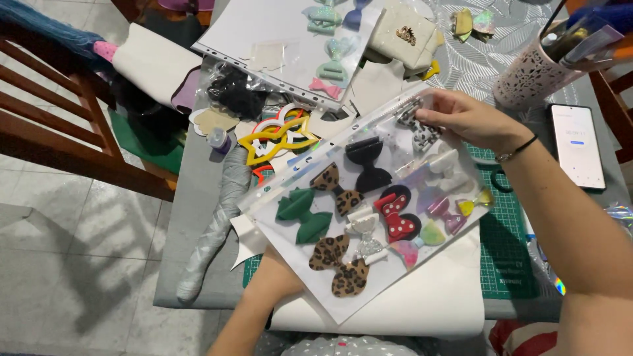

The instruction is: Tracing bow-shaped patterns onto a white sheet using a stencil and a marker

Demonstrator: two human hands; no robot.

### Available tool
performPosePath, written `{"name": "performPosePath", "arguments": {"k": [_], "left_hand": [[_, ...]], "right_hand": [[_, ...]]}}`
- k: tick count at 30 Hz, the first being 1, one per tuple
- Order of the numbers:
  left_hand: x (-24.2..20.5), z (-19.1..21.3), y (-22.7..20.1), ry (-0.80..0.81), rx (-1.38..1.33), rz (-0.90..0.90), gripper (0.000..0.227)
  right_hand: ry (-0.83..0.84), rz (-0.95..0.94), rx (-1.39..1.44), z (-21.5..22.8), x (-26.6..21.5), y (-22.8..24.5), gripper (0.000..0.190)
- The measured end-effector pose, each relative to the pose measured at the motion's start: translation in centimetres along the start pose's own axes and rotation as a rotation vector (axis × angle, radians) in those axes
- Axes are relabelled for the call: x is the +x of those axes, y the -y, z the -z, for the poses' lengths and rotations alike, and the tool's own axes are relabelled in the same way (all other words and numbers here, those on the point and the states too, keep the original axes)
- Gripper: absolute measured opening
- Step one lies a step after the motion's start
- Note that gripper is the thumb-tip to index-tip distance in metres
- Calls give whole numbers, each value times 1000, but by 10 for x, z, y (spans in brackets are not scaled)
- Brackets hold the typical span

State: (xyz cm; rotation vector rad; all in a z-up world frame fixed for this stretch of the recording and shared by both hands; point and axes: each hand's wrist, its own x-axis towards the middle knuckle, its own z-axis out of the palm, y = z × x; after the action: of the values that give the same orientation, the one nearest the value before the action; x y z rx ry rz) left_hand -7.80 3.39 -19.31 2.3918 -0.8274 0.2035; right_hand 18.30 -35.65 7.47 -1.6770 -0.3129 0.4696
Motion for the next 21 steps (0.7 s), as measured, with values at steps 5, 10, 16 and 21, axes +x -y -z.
{"name": "performPosePath", "arguments": {"k": [5,10,16,21], "left_hand": [[28,23,-15,8,-5,0,71],[56,55,-29,14,-6,1,72],[91,98,-50,21,-12,1,74],[126,139,-70,-4,-5,5,75]], "right_hand": [[6,0,-19,4,3,-4,18],[5,-7,-29,-1,3,2,16],[-38,26,-38,2,4,-4,16],[-158,142,111,17,28,52,15]]}}
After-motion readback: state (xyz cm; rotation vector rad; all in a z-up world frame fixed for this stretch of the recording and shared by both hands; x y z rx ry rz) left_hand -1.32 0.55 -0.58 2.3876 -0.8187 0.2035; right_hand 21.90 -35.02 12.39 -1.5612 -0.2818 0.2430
